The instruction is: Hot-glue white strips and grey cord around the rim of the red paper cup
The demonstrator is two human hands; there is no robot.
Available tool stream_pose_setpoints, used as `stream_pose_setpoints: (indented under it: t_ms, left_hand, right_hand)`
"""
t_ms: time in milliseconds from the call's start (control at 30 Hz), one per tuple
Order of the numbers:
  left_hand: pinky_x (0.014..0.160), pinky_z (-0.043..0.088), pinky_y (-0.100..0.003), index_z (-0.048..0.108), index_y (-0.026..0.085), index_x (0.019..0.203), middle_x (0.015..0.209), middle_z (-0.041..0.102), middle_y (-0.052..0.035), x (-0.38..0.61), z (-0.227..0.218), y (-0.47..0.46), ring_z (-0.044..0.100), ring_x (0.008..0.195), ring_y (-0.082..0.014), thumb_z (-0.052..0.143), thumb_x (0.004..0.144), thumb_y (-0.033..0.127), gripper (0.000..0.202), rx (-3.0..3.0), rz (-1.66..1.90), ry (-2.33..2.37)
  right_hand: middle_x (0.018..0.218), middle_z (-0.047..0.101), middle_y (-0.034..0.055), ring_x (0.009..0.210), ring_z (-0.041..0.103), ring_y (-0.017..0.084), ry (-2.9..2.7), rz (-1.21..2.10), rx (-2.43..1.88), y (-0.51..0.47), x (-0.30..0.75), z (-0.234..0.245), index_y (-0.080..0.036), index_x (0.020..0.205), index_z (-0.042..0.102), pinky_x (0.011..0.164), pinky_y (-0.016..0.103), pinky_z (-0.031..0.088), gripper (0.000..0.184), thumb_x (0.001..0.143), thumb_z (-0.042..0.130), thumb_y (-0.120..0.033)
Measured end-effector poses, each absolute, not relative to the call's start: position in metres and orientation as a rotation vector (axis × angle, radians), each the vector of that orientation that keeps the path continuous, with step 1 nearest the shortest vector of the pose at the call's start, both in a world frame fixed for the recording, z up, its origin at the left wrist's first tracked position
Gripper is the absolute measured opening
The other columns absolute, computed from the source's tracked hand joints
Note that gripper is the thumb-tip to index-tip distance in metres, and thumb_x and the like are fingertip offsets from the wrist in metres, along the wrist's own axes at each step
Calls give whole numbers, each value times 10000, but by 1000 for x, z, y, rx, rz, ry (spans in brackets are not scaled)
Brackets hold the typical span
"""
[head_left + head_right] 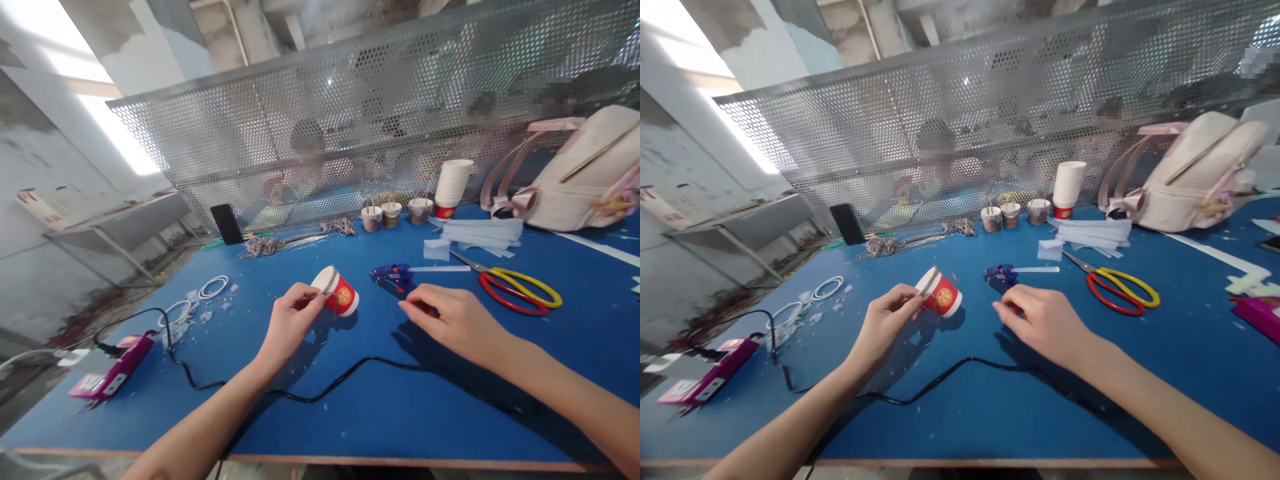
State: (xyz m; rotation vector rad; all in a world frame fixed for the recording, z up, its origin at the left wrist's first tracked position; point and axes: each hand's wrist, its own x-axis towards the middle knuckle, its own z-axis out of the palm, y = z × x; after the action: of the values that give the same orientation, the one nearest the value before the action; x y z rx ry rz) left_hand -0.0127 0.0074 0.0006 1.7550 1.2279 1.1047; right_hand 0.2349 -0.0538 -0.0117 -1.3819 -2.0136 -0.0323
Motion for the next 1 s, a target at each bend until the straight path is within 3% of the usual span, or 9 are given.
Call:
stream_pose_setpoints:
  t_ms: [100, 233, 367, 500, 600, 733, 900, 1000]
  left_hand:
    - [555, 379, -221, 615, 157, 672, 601, 564, 22, -11, 1, 8, 490, 560, -103, 617, 725, 323, 175, 1679, 1109, 1210]
    - [570, 413, -230, 621, 155, 699, 628, 619, 5, -10, 0, 8, 525, 576, -113, 632, 715, 333, 179, 1546, 1097, 1171]
    - [566, 433, -237, 624, 155, 723, 622, 634, -9, -9, -4, 8, 536, 567, -116, 638, 725, 333, 178, 1477, 1071, 1140]
    - [575, 452, -251, 616, 158, 703, 638, 631, -18, -10, -9, 10, 550, 569, -121, 642, 722, 345, 190, 1474, 1067, 1089]
    - [586, 464, -248, 619, 161, 706, 644, 633, -14, -11, -12, 11, 562, 583, -121, 645, 720, 337, 179, 1453, 1055, 1072]
    - [604, 469, -238, 631, 163, 716, 640, 647, -3, -12, -13, 11, 569, 575, -111, 641, 719, 296, 133, 1445, 1067, 1068]
    - [609, 461, -234, 643, 163, 732, 673, 629, 1, -10, -11, 7, 565, 603, -113, 641, 727, 275, 111, 1544, 1077, 1121]
    - [602, 455, -229, 640, 163, 710, 662, 593, 11, -8, -11, 5, 545, 596, -109, 640, 731, 271, 110, 1612, 1104, 1133]
  right_hand:
    - [586, 630, 23, 534, 578, 181, -1940, -17, -1868, -44, 255, -15, -223, 576, 527, 484, 273, 339, 364, 841, 478, -467]
    - [773, 689, 76, 739, 643, 262, -1916, 95, -2070, -24, 260, -22, -214, 633, 560, 548, 298, 394, 381, 789, 490, -554]
    - [774, 687, 97, 694, 642, 255, -1831, 293, -2007, -2, 252, -33, -193, 724, 621, 552, 300, 411, 316, 767, 520, -490]
    - [572, 610, 29, 531, 584, 192, -1792, 351, -1938, 9, 245, -40, -198, 641, 598, 475, 261, 382, 199, 754, 510, -336]
    - [570, 606, 0, 531, 577, 177, -1771, 372, -1848, 6, 241, -41, -206, 681, 604, 481, 256, 408, 190, 775, 456, -279]
    - [751, 683, 20, 652, 631, 191, -1524, 456, -1566, -13, 235, -34, -201, 871, 620, 592, 287, 487, 189, 773, 496, -303]
    - [527, 570, -29, 484, 542, 142, -1529, 664, -1415, -47, 218, -18, -207, 762, 575, 487, 246, 439, 202, 796, 543, -404]
    - [556, 569, -33, 468, 489, 116, -1672, 574, -1338, -61, 207, -14, -214, 750, 582, 447, 228, 383, 194, 806, 555, -398]
